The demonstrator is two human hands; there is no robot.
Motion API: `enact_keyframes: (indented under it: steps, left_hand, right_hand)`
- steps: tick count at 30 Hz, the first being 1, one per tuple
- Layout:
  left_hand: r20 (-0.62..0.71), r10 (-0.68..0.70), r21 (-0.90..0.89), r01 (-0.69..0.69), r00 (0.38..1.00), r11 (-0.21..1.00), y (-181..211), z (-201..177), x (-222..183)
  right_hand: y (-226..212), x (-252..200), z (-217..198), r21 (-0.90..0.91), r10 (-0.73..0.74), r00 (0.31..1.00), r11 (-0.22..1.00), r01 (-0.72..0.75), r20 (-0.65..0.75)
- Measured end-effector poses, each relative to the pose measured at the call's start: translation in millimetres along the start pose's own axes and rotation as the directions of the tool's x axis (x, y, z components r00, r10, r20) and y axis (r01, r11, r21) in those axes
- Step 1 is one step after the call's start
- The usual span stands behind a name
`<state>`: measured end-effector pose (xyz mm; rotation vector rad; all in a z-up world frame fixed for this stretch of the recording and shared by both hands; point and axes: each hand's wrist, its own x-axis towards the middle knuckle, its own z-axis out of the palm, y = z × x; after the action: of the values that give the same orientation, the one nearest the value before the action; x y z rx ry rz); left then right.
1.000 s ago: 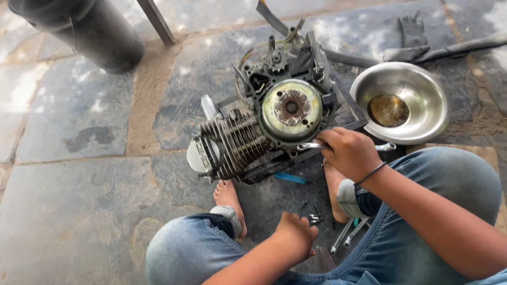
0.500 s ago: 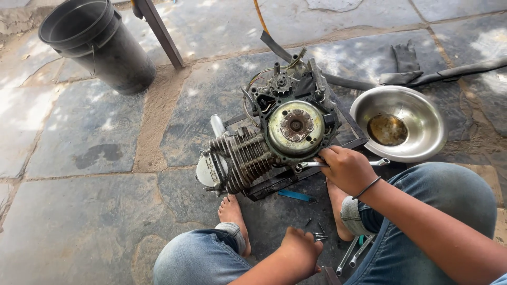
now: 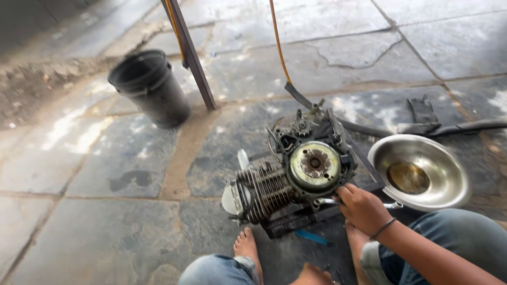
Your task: Disassembling and repairing a motorcycle engine using wrenches and other tools.
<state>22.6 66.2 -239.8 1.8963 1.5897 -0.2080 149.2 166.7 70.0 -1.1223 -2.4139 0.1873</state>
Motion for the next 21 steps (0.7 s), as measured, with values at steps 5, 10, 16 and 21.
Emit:
enact_keyframes:
  steps: [5,10,16,21]
  left_hand:
    - [-0.145,-0.264,-0.278,0.217,0.954,0.936,-62.6,55.1,49.2]
    - [-0.178,-0.034,-0.035,0.028,0.983,0.999,-77.9,63.0,49.6]
    - [-0.118,0.231,0.228,-0.2,0.966,0.953,-88.7,95.6,42.3]
    - [0.125,0.404,0.34,-0.422,0.906,0.841,-19.6,-8.6,-41.7]
  right_hand:
    - [5.5,-2.2,8.7,0.048,0.001,1.0,0.999,0.0,-0.028]
    - [17.4,-4.3,18.7,-0.012,-0.006,0.999,1.0,0.006,0.038]
    - [7.2,-1.9,-2.5,0.004,-0.036,0.998,0.999,0.035,0.055]
    - [4.3,-0.5,-0.4,-0.042,0.05,0.998,0.998,-0.048,0.032]
